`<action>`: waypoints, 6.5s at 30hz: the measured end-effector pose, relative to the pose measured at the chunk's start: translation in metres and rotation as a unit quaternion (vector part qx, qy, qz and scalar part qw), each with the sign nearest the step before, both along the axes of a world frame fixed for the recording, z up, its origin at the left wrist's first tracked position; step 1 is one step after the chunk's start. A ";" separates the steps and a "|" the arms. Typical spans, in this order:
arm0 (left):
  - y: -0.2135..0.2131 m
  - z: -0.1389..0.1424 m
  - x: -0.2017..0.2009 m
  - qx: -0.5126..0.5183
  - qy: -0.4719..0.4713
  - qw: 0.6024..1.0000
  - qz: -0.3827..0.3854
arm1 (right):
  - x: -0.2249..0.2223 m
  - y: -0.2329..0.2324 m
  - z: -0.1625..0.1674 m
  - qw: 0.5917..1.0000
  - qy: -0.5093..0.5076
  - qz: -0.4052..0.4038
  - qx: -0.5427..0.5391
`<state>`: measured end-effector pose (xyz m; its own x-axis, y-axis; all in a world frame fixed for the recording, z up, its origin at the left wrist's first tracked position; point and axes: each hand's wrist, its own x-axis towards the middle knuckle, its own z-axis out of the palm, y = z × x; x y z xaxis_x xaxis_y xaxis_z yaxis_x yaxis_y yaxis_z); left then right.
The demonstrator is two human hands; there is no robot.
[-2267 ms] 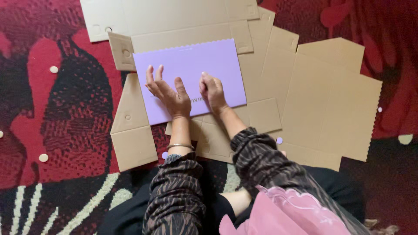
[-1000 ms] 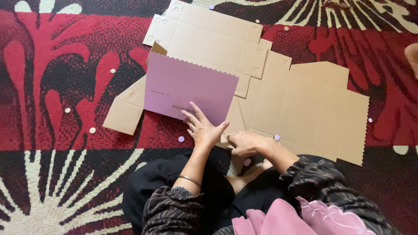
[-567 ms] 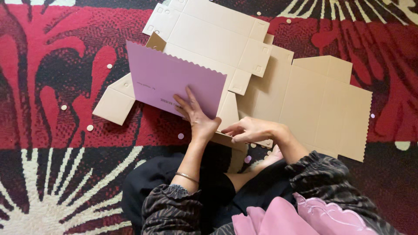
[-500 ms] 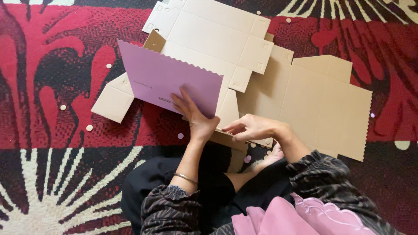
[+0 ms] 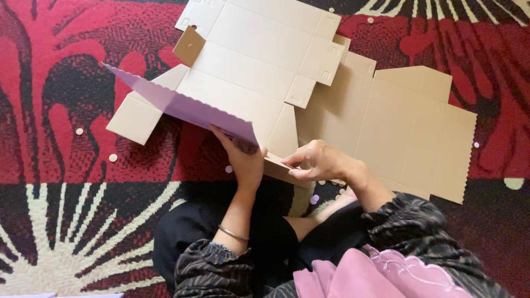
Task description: The person assembles a purple cardboard box by folding and tucking flaps into slots. They then place a purple paper insert into a larger flat cardboard sheet and fold the sheet around it to form a box.
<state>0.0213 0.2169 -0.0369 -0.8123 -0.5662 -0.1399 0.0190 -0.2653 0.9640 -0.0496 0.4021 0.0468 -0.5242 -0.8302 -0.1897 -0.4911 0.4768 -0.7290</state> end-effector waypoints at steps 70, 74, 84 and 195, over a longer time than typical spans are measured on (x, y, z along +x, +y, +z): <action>0.006 -0.139 -0.034 0.169 -0.137 0.976 0.018 | -0.050 -0.015 -0.139 0.938 -0.105 -0.324 0.071; 0.003 -0.125 -0.034 0.186 -0.232 0.954 -0.023 | -0.050 -0.026 -0.108 0.917 -0.226 -0.328 -0.026; 0.003 -0.113 -0.043 0.182 -0.117 0.976 0.037 | -0.039 -0.037 -0.084 0.909 -0.231 -0.342 -0.048; -0.056 -0.044 -0.040 -0.680 -0.056 0.710 -0.173 | -0.059 0.009 -0.079 0.951 0.060 -0.088 0.290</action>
